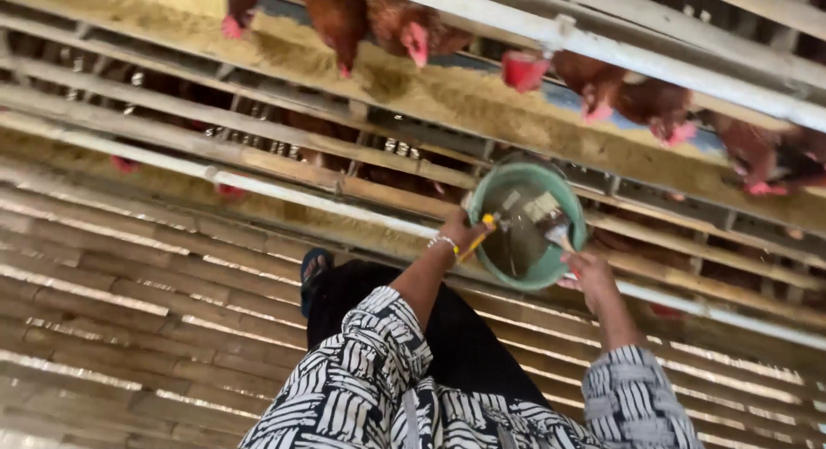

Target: Using a brush to clean or apply a substance to a long pipe in a chicken coop while holding a bucket.

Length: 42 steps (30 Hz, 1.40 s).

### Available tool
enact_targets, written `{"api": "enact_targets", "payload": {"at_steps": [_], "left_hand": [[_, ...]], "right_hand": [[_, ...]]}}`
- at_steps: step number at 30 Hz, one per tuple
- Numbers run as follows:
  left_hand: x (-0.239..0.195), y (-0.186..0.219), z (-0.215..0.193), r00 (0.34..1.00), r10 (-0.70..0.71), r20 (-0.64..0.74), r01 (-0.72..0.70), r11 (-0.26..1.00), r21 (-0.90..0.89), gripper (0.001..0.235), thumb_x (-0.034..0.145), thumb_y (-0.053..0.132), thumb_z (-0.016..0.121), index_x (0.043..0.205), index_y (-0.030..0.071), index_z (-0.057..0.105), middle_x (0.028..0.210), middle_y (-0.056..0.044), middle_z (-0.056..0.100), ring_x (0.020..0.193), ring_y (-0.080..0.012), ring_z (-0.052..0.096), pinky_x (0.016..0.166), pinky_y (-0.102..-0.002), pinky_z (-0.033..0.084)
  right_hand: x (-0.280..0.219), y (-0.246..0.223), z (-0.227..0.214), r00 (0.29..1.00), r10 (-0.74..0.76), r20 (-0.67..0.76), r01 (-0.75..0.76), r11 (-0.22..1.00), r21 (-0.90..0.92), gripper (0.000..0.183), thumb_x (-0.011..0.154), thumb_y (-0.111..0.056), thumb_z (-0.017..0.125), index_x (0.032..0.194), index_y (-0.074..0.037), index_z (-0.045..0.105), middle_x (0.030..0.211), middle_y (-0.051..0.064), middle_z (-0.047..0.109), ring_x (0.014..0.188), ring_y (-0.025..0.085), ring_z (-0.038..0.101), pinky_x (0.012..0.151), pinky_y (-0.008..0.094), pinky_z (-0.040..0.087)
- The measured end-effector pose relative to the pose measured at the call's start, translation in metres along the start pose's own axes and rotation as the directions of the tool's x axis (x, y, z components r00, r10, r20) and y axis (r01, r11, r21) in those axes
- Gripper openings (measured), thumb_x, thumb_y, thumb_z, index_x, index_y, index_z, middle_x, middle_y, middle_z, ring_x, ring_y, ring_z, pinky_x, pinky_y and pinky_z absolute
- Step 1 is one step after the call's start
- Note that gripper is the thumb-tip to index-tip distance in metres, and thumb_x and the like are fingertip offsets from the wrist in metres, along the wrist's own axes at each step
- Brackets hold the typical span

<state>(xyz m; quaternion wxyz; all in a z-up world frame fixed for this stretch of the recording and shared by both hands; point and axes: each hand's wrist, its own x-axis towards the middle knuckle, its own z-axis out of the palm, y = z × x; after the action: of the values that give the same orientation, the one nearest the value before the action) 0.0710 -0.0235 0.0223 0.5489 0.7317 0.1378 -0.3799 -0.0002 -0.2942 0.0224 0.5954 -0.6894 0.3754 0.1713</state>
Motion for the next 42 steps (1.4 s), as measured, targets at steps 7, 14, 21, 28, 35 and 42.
{"api": "enact_targets", "payload": {"at_steps": [7, 14, 21, 28, 35, 42], "left_hand": [[-0.046, 0.002, -0.009, 0.997, -0.065, -0.045, 0.06, 0.992, -0.108, 0.068, 0.074, 0.054, 0.069, 0.128, 0.018, 0.048, 0.122, -0.018, 0.058, 0.103, -0.0362, 0.062, 0.077, -0.036, 0.059], [-0.044, -0.026, -0.032, 0.993, 0.011, -0.12, -0.041, 0.966, -0.253, 0.07, 0.074, 0.054, 0.071, 0.129, 0.017, 0.048, 0.119, -0.024, 0.057, 0.096, -0.0397, 0.063, 0.072, -0.044, 0.06], [-0.07, -0.061, -0.112, 0.974, -0.041, -0.223, -0.027, 0.955, -0.296, 0.059, 0.074, 0.053, 0.072, 0.113, 0.013, 0.053, 0.108, -0.022, 0.061, 0.092, -0.0371, 0.064, 0.071, -0.042, 0.059], [-0.08, -0.126, -0.211, 0.932, -0.102, -0.347, -0.042, 0.922, -0.385, 0.053, 0.077, 0.046, 0.072, 0.116, 0.015, 0.053, 0.105, -0.017, 0.063, 0.072, -0.0316, 0.068, 0.051, -0.039, 0.061], [-0.135, -0.139, -0.358, 0.903, -0.059, -0.426, -0.137, 0.899, -0.415, 0.05, 0.078, 0.041, 0.073, 0.113, 0.011, 0.054, 0.097, -0.016, 0.064, 0.056, -0.0259, 0.064, 0.04, -0.035, 0.057], [-0.145, -0.187, -0.497, 0.881, -0.05, -0.47, -0.156, 0.908, -0.389, 0.05, 0.078, 0.042, 0.073, 0.112, 0.009, 0.055, 0.098, -0.018, 0.065, 0.068, -0.0304, 0.066, 0.048, -0.038, 0.059]], "right_hand": [[-0.034, -0.014, 0.009, 0.998, -0.06, -0.005, 0.06, 0.998, -0.016, 0.025, 0.091, -0.012, 0.06, 0.104, 0.009, 0.056, 0.106, 0.018, 0.049, 0.093, 0.03, 0.05, 0.069, 0.058, 0.056], [-0.055, -0.032, 0.048, 0.99, -0.138, 0.025, 0.138, 0.99, 0.015, 0.024, 0.092, -0.015, 0.06, 0.099, 0.008, 0.06, 0.107, 0.014, 0.043, 0.095, 0.027, 0.049, 0.069, 0.056, 0.056], [-0.058, -0.049, 0.129, 0.966, -0.186, 0.179, 0.192, 0.981, -0.018, 0.025, 0.089, -0.016, 0.064, 0.096, 0.007, 0.063, 0.104, 0.008, 0.042, 0.088, 0.022, 0.051, 0.064, 0.047, 0.058], [-0.081, -0.071, 0.249, 0.935, -0.208, 0.288, 0.243, 0.966, -0.09, 0.026, 0.089, -0.02, 0.062, 0.097, 0.005, 0.064, 0.108, 0.005, 0.042, 0.091, 0.019, 0.049, 0.068, 0.041, 0.058], [-0.105, -0.082, 0.386, 0.925, -0.22, 0.308, 0.253, 0.965, -0.071, 0.027, 0.089, -0.022, 0.063, 0.103, 0.001, 0.064, 0.105, 0.002, 0.042, 0.091, 0.016, 0.047, 0.068, 0.031, 0.056], [-0.14, -0.119, 0.532, 0.882, -0.263, 0.39, 0.3, 0.953, -0.036, 0.025, 0.088, -0.021, 0.063, 0.099, 0.001, 0.065, 0.106, 0.004, 0.045, 0.096, 0.018, 0.046, 0.071, 0.033, 0.054]]}}
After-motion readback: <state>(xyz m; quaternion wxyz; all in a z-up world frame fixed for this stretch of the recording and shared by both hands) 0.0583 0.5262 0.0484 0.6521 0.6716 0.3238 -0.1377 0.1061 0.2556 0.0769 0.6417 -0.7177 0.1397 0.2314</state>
